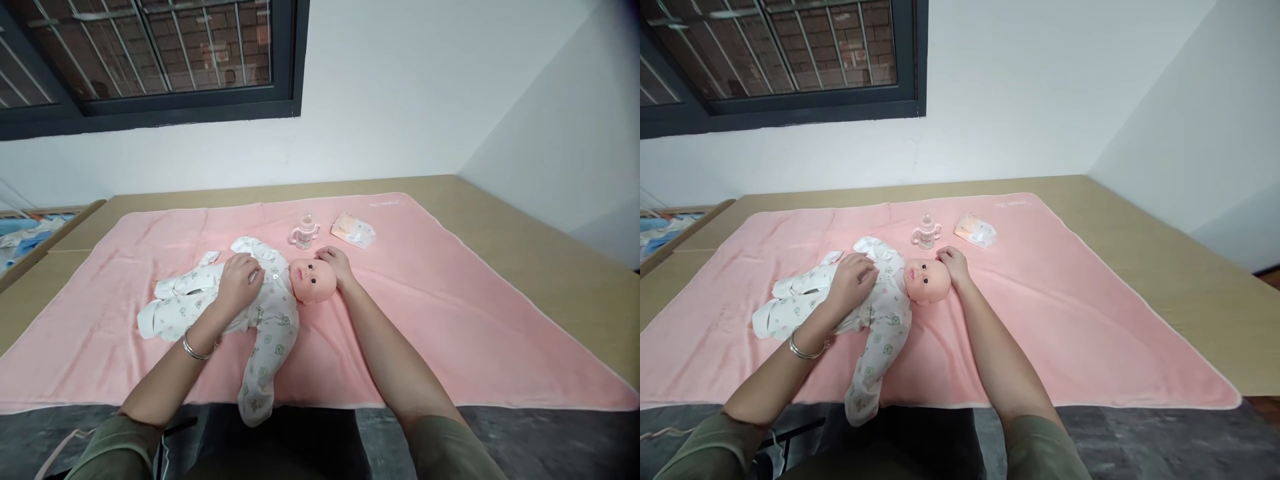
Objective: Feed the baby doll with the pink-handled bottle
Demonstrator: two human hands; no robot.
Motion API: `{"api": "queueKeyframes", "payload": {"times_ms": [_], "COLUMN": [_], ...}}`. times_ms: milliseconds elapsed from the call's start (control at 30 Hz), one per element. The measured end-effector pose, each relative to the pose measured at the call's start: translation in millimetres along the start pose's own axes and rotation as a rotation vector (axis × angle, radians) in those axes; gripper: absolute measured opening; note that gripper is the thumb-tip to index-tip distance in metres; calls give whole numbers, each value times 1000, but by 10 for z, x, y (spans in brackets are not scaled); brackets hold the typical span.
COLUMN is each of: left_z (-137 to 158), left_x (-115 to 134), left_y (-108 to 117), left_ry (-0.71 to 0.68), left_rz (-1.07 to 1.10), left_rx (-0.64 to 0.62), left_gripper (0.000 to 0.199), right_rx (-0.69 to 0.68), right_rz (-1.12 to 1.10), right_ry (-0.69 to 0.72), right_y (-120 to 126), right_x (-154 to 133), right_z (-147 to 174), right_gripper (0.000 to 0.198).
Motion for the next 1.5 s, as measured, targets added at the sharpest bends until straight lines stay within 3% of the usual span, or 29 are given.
{"api": "queueKeyframes", "payload": {"times_ms": [133, 267, 467, 633, 1000, 1300, 1500], "left_z": [17, 51, 40, 63, 157, 181, 189], "left_x": [274, 450, 337, 257, 330, 387, 388], "left_y": [-121, -185, -225, -259, -261, -265, -215], "left_ry": [-69, -112, 47, 149, 94, 51, 57], "left_rz": [-20, -150, -70, -22, -58, -70, -9], "left_rx": [-42, -23, -51, -31, 24, 14, 39], "left_gripper": [7, 16, 13, 21, 19, 22, 9], "right_rx": [-10, -21, -32, -37, -29, -27, -21], "right_rz": [3, 0, 5, 12, 5, 19, 42], "right_ry": [8, 19, 41, 46, 12, 10, 7], "right_y": [-9, -17, -18, -16, -4, 4, 16], "right_x": [-45, -38, -5, -7, -68, -85, -84], "right_z": [25, 18, -23, -32, 48, 73, 78], "right_gripper": [50, 49, 41, 35, 49, 48, 46]}}
Point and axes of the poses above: each hand's wrist, its own z-axis away from the middle knuckle, its own y-axis out of the back of the hand, x = y × z, the point moved 8 cm from there along -z, towards the middle knuckle, and after that the axes turned 1 degree about y, right-handed, at the moved point
